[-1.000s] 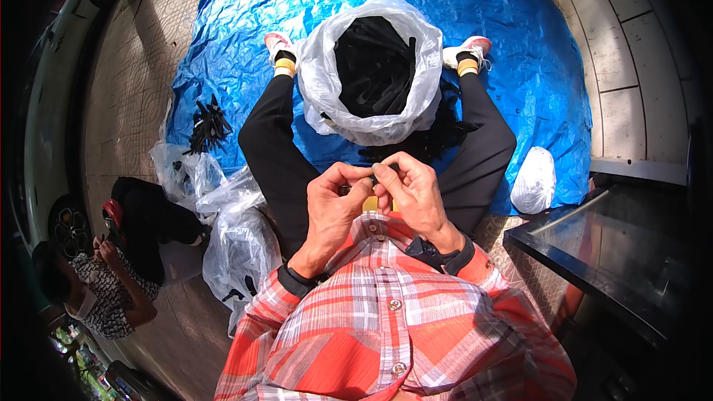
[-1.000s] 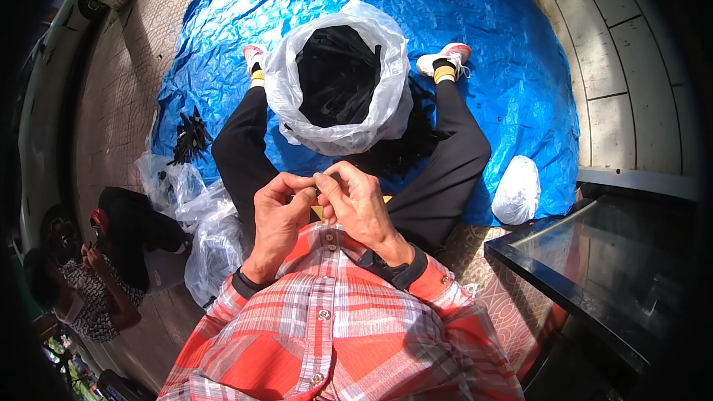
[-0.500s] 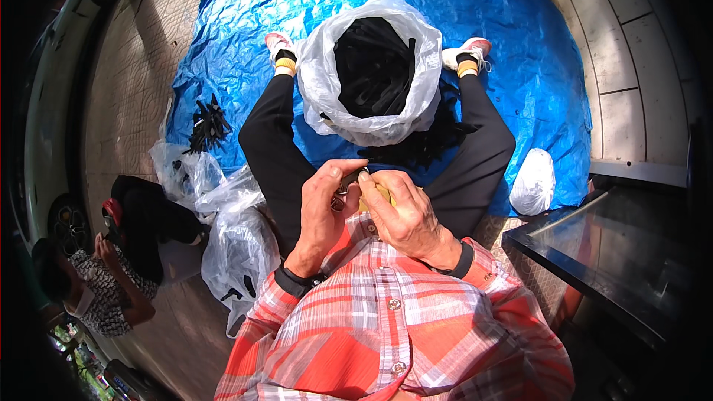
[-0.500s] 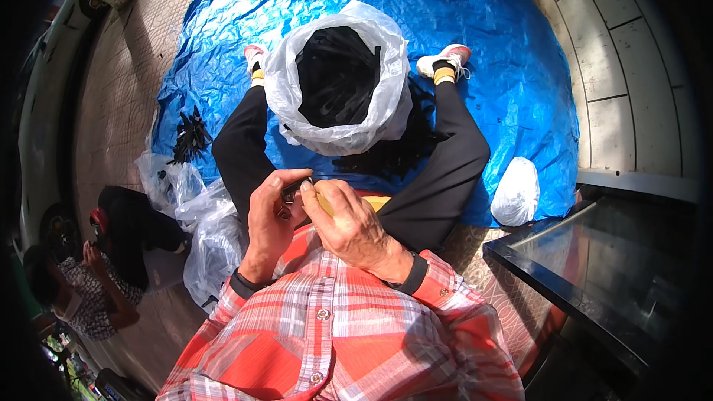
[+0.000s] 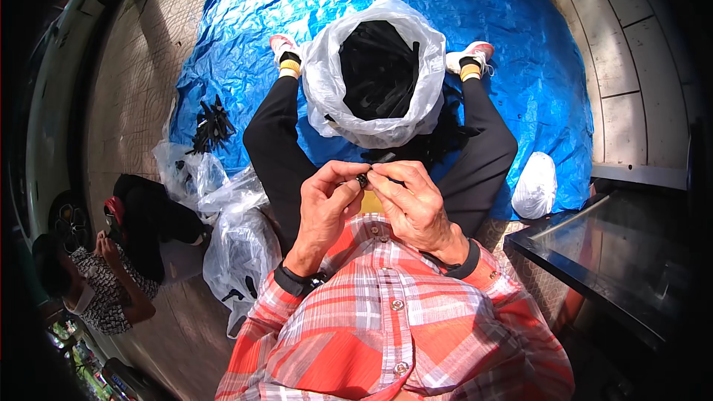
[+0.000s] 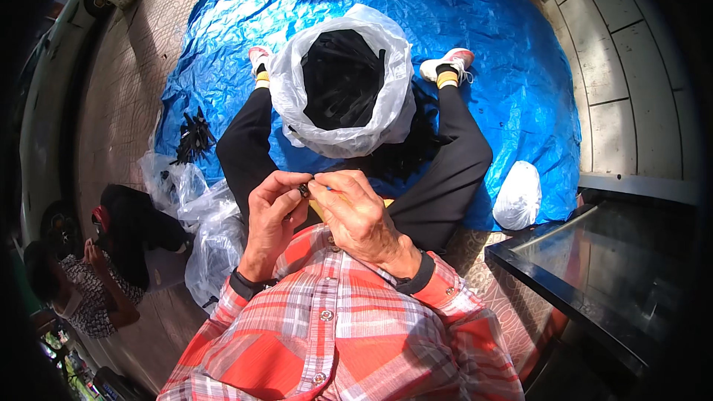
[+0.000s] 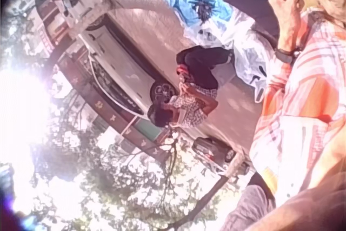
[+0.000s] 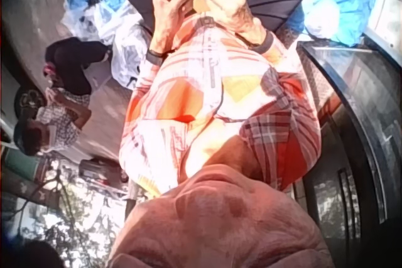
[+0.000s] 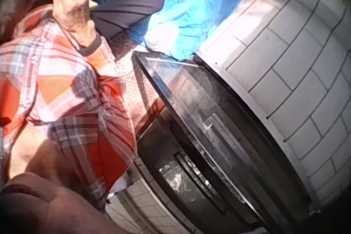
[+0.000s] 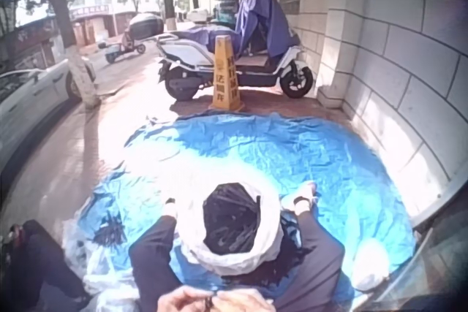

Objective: The recorder is sitting on a tarp outdoors, inspecting and trimming small black plastic or rubber shoe components, likely heel tips or sole attachments.

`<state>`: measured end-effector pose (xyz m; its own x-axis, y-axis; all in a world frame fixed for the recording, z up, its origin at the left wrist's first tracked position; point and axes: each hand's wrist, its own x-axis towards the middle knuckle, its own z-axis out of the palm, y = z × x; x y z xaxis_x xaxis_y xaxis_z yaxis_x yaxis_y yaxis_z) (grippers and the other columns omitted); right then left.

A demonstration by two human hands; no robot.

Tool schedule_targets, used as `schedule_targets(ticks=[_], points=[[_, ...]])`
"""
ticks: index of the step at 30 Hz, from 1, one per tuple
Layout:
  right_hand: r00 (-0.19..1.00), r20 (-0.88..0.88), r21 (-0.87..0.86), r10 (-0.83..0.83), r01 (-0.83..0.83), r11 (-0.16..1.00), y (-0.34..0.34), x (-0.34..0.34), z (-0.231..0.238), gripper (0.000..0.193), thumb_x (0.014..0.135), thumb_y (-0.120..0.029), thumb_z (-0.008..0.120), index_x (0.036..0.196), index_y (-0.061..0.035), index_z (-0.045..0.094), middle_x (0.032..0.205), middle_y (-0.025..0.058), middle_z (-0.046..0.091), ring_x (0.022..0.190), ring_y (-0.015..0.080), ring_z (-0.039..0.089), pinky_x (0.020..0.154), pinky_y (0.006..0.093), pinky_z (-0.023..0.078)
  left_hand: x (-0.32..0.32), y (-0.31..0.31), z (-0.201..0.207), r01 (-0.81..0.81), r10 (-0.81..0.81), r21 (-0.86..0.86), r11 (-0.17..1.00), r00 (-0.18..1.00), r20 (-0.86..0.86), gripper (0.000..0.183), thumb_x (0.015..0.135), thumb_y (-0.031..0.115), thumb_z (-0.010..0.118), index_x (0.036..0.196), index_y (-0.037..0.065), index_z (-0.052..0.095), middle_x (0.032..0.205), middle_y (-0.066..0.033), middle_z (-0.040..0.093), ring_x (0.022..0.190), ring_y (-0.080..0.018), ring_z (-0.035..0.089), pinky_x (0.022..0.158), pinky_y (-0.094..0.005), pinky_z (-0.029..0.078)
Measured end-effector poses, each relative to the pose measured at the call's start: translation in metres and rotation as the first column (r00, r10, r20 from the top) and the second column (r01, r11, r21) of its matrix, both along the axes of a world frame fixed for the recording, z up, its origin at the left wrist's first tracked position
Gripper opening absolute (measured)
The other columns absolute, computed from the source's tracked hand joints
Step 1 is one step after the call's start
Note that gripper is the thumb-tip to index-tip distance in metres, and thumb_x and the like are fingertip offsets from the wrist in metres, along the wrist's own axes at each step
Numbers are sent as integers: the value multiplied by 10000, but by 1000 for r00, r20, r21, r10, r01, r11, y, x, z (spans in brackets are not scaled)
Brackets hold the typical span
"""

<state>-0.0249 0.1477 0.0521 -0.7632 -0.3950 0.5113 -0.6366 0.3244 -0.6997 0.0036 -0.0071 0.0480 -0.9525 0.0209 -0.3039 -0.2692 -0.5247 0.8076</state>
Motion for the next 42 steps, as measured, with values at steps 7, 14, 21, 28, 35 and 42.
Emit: schedule_targets(ticks=[7,14,21,28,35,42], points=[[999,-25,-9,-28,28,1000,-4,0,5,236,689,50,654,919,13,620,942,123,590,841,274,560,697,337,474,2,-1,-1,-16,16,34,999,1000,-16,205,809,-26,514,1004,-24,575,773,-26,582,563,-39,431,485,-183,334],[928,367,102,57,-101,990,5,-15,16,184,728,-59,625,835,8,492,832,127,509,807,280,517,695,353,446,-5,-2,1,94,-110,-189,977,991,-71,230,771,-48,537,994,-11,578,810,-5,569,676,-45,510,602,-172,414],[570,799,-30,193,-283,959,17,-29,14,186,831,-149,585,881,15,512,763,54,510,654,124,512,600,265,431,-6,-5,7,199,-257,-474,858,965,-60,206,769,-30,579,965,-6,520,806,-1,555,699,-30,493,623,-164,406],[185,879,-423,440,-125,897,27,-30,4,215,888,-201,552,940,5,520,767,13,546,679,74,525,618,215,436,-5,-21,-20,244,-238,-109,964,969,67,390,859,333,566,1110,39,511,836,17,534,609,-19,370,524,-159,290],[278,894,-294,351,-227,928,24,-28,3,199,870,-169,576,944,13,543,780,19,563,693,68,524,649,213,438,1,-18,-28,310,-325,111,944,932,162,111,863,122,580,823,22,555,690,-9,553,565,-42,476,519,-158,360],[202,902,-339,382,-214,916,32,-9,-14,177,847,-138,599,916,20,557,766,4,552,688,54,495,626,205,412,8,-28,-1,420,-415,-225,879,907,70,177,884,202,563,822,36,551,615,18,517,486,-6,366,429,-166,242]])
